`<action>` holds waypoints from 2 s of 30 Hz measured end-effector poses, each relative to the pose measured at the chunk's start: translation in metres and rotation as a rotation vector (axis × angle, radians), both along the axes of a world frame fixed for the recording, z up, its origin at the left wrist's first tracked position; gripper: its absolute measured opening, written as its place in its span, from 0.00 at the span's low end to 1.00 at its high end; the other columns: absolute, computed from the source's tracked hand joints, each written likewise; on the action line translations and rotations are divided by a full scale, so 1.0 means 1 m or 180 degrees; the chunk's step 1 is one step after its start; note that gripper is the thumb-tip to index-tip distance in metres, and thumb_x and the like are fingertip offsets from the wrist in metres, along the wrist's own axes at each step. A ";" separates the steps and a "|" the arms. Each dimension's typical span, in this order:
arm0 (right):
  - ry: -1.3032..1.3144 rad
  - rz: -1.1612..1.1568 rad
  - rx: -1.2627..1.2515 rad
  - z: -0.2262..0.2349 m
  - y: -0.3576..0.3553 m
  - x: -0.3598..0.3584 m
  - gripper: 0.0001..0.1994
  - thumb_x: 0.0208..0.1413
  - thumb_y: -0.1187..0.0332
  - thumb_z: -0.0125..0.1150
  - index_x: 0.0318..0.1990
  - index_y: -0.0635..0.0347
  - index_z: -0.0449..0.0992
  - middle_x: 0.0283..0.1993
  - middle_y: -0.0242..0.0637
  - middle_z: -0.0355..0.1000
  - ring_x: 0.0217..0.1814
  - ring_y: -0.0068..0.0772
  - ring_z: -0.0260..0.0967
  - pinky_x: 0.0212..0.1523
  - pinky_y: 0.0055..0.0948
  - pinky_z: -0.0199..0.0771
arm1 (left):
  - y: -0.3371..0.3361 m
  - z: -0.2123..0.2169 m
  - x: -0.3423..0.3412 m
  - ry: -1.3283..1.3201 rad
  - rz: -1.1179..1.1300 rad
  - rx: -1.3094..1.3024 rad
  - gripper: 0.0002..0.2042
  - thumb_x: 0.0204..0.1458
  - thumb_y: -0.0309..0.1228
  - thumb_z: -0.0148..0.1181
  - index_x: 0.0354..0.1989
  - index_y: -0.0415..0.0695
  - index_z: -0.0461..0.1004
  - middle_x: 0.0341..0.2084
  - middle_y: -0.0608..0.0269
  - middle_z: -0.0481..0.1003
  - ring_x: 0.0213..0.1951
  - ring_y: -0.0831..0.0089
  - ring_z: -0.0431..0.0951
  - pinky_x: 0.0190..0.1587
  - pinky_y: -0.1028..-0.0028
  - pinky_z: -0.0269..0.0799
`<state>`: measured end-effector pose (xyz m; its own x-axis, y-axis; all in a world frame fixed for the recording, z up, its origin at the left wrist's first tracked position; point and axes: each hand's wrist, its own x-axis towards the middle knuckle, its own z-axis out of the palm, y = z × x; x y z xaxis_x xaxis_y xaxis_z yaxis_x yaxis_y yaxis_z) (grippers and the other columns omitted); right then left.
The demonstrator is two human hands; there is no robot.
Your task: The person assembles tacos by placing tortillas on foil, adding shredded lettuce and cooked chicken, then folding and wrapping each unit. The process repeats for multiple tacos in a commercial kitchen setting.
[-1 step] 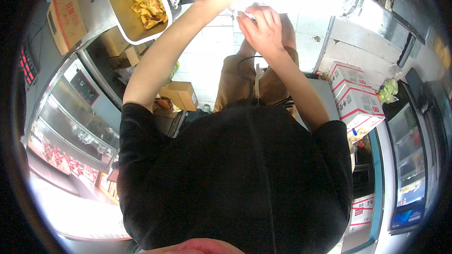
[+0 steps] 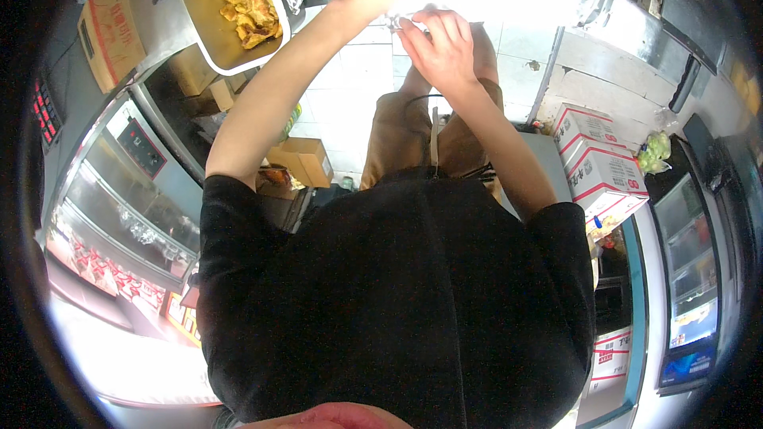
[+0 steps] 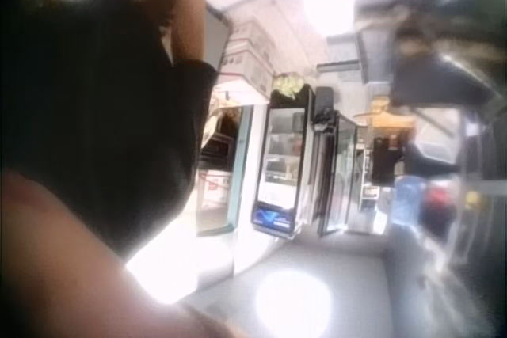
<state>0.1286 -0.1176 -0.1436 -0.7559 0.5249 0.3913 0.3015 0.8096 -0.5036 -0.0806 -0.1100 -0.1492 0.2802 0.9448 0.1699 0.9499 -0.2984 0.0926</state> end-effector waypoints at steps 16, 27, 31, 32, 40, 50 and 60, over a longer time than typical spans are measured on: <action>0.0555 -0.0959 -0.2662 0.047 0.070 -0.008 0.12 0.65 0.71 0.73 0.54 0.58 0.85 0.55 0.41 0.81 0.59 0.41 0.80 0.57 0.38 0.80 | 0.024 0.062 -0.004 -0.1577 0.1073 -0.0899 0.18 0.66 0.41 0.57 0.51 0.38 0.79 0.52 0.46 0.79 0.59 0.46 0.74 0.68 0.49 0.64; -0.0126 -0.0629 -0.1592 -0.009 0.175 -0.040 0.06 0.72 0.72 0.61 0.47 0.64 0.82 0.35 0.50 0.81 0.36 0.49 0.81 0.41 0.42 0.80 | 0.016 0.049 -0.006 -0.0800 0.0392 -0.0874 0.27 0.61 0.35 0.64 0.69 0.41 0.73 0.65 0.46 0.72 0.69 0.44 0.67 0.76 0.51 0.61; 0.0225 -0.1106 -0.1815 -0.007 0.169 -0.048 0.11 0.71 0.69 0.62 0.54 0.65 0.82 0.50 0.57 0.81 0.51 0.59 0.80 0.53 0.49 0.79 | 0.024 0.031 0.003 -0.1138 0.0651 -0.0408 0.22 0.63 0.32 0.59 0.66 0.41 0.75 0.65 0.48 0.73 0.70 0.47 0.67 0.77 0.51 0.60; 0.0230 -0.0916 -0.1286 0.000 0.166 -0.045 0.14 0.73 0.68 0.58 0.60 0.64 0.81 0.57 0.59 0.79 0.62 0.62 0.77 0.63 0.50 0.76 | 0.028 0.029 0.005 -0.1267 0.0737 -0.0292 0.20 0.63 0.31 0.58 0.63 0.41 0.77 0.63 0.48 0.73 0.69 0.48 0.68 0.76 0.51 0.60; -0.1351 0.0233 -0.0450 0.040 0.163 -0.006 0.19 0.63 0.65 0.75 0.60 0.56 0.82 0.50 0.40 0.84 0.47 0.44 0.84 0.49 0.40 0.86 | 0.081 0.032 -0.031 -0.1218 0.0016 -0.0933 0.09 0.60 0.33 0.60 0.43 0.49 0.86 0.42 0.58 0.83 0.55 0.52 0.79 0.65 0.54 0.68; -0.1144 0.0289 0.0080 0.042 0.188 -0.004 0.19 0.57 0.63 0.78 0.56 0.50 0.82 0.54 0.28 0.78 0.55 0.35 0.80 0.48 0.39 0.86 | 0.150 0.041 -0.048 -0.0448 -0.0481 -0.1272 0.07 0.55 0.31 0.64 0.39 0.46 0.85 0.46 0.50 0.82 0.58 0.51 0.77 0.64 0.53 0.69; -0.0938 0.0214 -0.0560 0.030 0.217 0.001 0.16 0.61 0.66 0.75 0.55 0.53 0.82 0.55 0.35 0.78 0.57 0.40 0.80 0.52 0.41 0.87 | 0.120 0.045 -0.015 -0.0107 -0.0324 -0.0213 0.14 0.52 0.30 0.68 0.48 0.46 0.83 0.48 0.65 0.83 0.52 0.63 0.83 0.57 0.64 0.79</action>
